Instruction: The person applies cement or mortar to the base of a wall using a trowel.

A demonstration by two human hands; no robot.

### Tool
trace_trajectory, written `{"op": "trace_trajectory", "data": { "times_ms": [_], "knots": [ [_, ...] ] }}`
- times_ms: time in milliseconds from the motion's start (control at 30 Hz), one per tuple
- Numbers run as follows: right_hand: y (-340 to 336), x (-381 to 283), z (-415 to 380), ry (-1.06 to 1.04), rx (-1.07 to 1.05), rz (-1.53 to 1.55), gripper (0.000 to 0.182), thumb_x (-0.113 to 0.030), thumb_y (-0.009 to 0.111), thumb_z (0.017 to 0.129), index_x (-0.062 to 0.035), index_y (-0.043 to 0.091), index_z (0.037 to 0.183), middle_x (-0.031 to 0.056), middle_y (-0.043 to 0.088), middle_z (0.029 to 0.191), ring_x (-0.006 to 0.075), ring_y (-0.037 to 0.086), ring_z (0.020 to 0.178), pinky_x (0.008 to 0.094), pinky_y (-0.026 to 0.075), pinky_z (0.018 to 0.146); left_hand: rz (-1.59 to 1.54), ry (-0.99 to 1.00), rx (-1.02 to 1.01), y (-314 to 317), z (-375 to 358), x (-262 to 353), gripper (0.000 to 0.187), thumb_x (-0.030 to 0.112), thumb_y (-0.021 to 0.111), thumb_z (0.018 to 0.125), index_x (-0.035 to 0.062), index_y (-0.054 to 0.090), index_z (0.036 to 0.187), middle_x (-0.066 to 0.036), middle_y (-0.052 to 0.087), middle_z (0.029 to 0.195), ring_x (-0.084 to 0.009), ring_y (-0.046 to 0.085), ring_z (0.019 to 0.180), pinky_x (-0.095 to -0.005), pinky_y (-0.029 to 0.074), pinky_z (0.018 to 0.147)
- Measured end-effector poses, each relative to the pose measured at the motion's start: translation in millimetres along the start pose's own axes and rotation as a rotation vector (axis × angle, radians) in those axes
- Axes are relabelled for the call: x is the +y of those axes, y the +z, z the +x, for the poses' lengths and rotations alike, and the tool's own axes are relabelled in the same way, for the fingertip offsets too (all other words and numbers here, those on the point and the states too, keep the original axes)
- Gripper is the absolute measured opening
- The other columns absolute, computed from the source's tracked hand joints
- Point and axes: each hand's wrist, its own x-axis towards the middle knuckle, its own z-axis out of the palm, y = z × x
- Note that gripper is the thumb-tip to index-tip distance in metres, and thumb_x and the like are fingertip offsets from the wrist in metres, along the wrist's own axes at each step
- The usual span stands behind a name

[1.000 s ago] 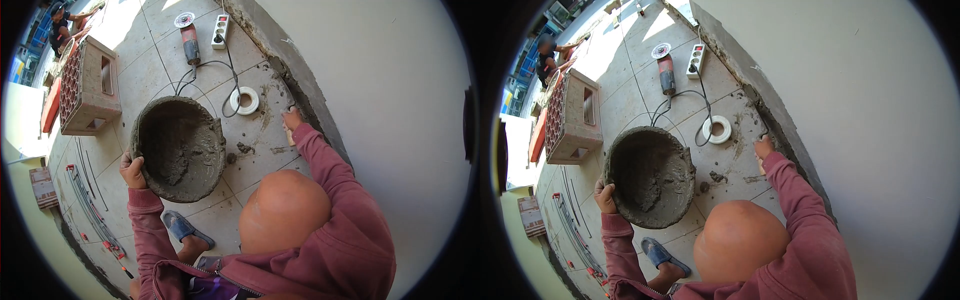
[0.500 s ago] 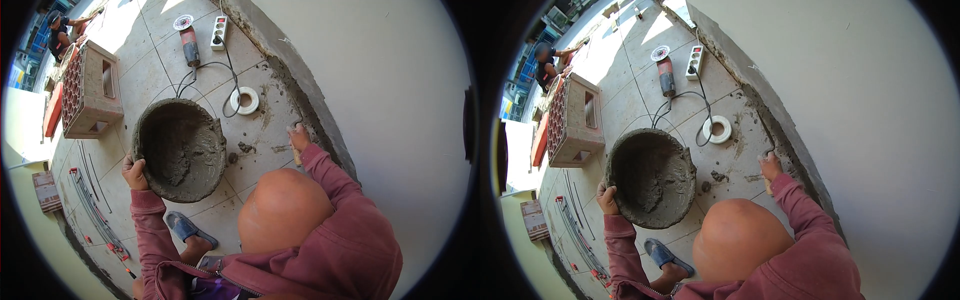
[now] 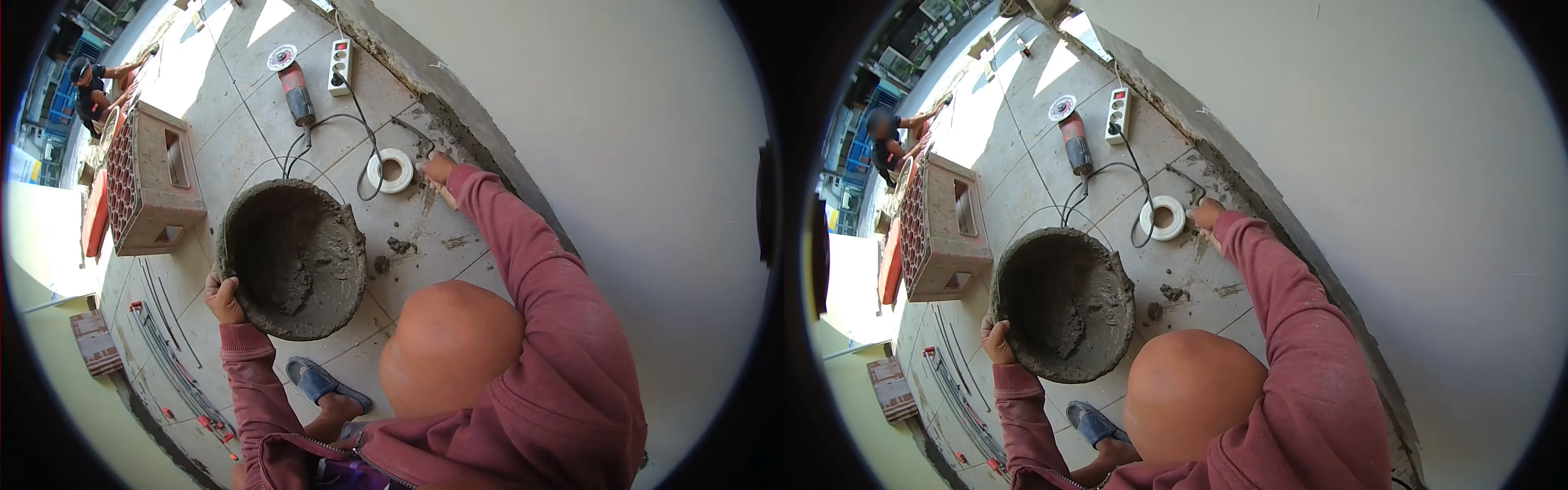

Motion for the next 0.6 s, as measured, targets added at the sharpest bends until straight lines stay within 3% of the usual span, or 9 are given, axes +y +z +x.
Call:
{"op": "trace_trajectory", "data": {
  "times_ms": [100, 167, 200, 233, 300, 400, 533, 600],
  "knots": [
    [4.8, 14.1, -24.3, -0.1, -0.06, -0.122, 0.03, -0.019, 0.05, 0.077, 0.0062, 0.043, 0.09, 0.0138, 0.053, 0.066, 0.0215, 0.052, 0.045, 0.0347, 0.043, 0.039, 0.015, 0.007, 0.006, -13.4, 2.1, -1.7, 0.037, -0.005, 0.045, 0.062, -0.0078, 0.052, 0.098, -0.008, 0.058, 0.087, -0.0139, 0.054, 0.075, -0.0243, 0.042, 0.075],
    [7.2, 43.4, -10.0, -0.052, 0.159, -0.097, 0.038, -0.022, 0.049, 0.076, 0.0079, 0.046, 0.099, 0.0252, 0.057, 0.086, 0.0297, 0.06, 0.072, 0.0372, 0.047, 0.065, 0.015, 0.002, 0.003, -13.7, 1.8, -5.3, 0.036, -0.005, 0.045, 0.062, -0.0076, 0.052, 0.098, -0.008, 0.058, 0.087, -0.0137, 0.054, 0.075, -0.0243, 0.042, 0.075],
    [1.5, 47.5, -8.4, -0.08, 0.203, -0.246, 0.035, -0.021, 0.049, 0.076, 0.0085, 0.046, 0.096, 0.0239, 0.057, 0.087, 0.03, 0.059, 0.078, 0.0369, 0.047, 0.068, 0.004, -0.011, 0.007, -11.6, 1.1, -1.8, 0.034, -0.005, 0.045, 0.062, -0.0069, 0.052, 0.096, -0.008, 0.058, 0.086, -0.0135, 0.054, 0.074, -0.0241, 0.042, 0.075],
    [-2.0, 46.6, -2.8, -0.074, 0.203, -0.245, 0.035, -0.021, 0.049, 0.076, 0.0085, 0.046, 0.096, 0.0239, 0.057, 0.087, 0.03, 0.059, 0.078, 0.0369, 0.047, 0.068, -0.004, -0.022, 0.011, -11.8, 1.3, -0.1, 0.032, -0.004, 0.045, 0.063, -0.0062, 0.052, 0.094, -0.008, 0.058, 0.085, -0.0134, 0.054, 0.073, -0.024, 0.042, 0.074],
    [-4.9, 33.4, 5.9, -0.013, 0.188, -0.069, 0.031, -0.016, 0.049, 0.076, 0.0095, 0.043, 0.092, 0.0217, 0.056, 0.072, 0.0258, 0.058, 0.053, 0.0351, 0.046, 0.048, 0.022, -0.005, 0.0, -24.1, 2.3, -6.8, 0.026, -0.004, 0.045, 0.063, -0.0043, 0.052, 0.089, -0.007, 0.057, 0.083, -0.0132, 0.053, 0.072, -0.0238, 0.042, 0.073],
    [-4.7, 19.6, 38.2, -0.034, 0.209, -0.231, 0.032, -0.017, 0.048, 0.075, 0.0094, 0.044, 0.092, 0.0227, 0.057, 0.072, 0.0279, 0.059, 0.057, 0.0355, 0.047, 0.055, -0.011, -0.024, 0.002, -12.4, 4.4, -1.8, 0.023, -0.004, 0.045, 0.064, -0.0034, 0.052, 0.085, -0.006, 0.057, 0.082, -0.0133, 0.053, 0.071, -0.0241, 0.043, 0.073],
    [5.6, -1.7, 24.4, -0.136, 0.289, -0.104, 0.033, -0.019, 0.048, 0.074, 0.0094, 0.046, 0.09, 0.0226, 0.058, 0.071, 0.0292, 0.06, 0.059, 0.0378, 0.048, 0.059, 0.019, -0.005, -0.002, -16.8, 6.1, -1.7, 0.02, -0.004, 0.044, 0.065, -0.0022, 0.052, 0.083, -0.007, 0.057, 0.081, -0.0139, 0.054, 0.071, -0.0249, 0.043, 0.071],
    [9.1, 4.0, 33.3, -0.16, 0.296, -0.341, 0.032, -0.019, 0.048, 0.074, 0.0095, 0.048, 0.088, 0.0229, 0.058, 0.073, 0.0291, 0.06, 0.059, 0.038, 0.048, 0.06, 0.037, 0.0, 0.027, -5.2, 2.7, -0.6, 0.018, -0.003, 0.044, 0.065, -0.0011, 0.051, 0.081, -0.007, 0.057, 0.08, -0.0138, 0.054, 0.069, -0.0251, 0.044, 0.07]
  ]
}}
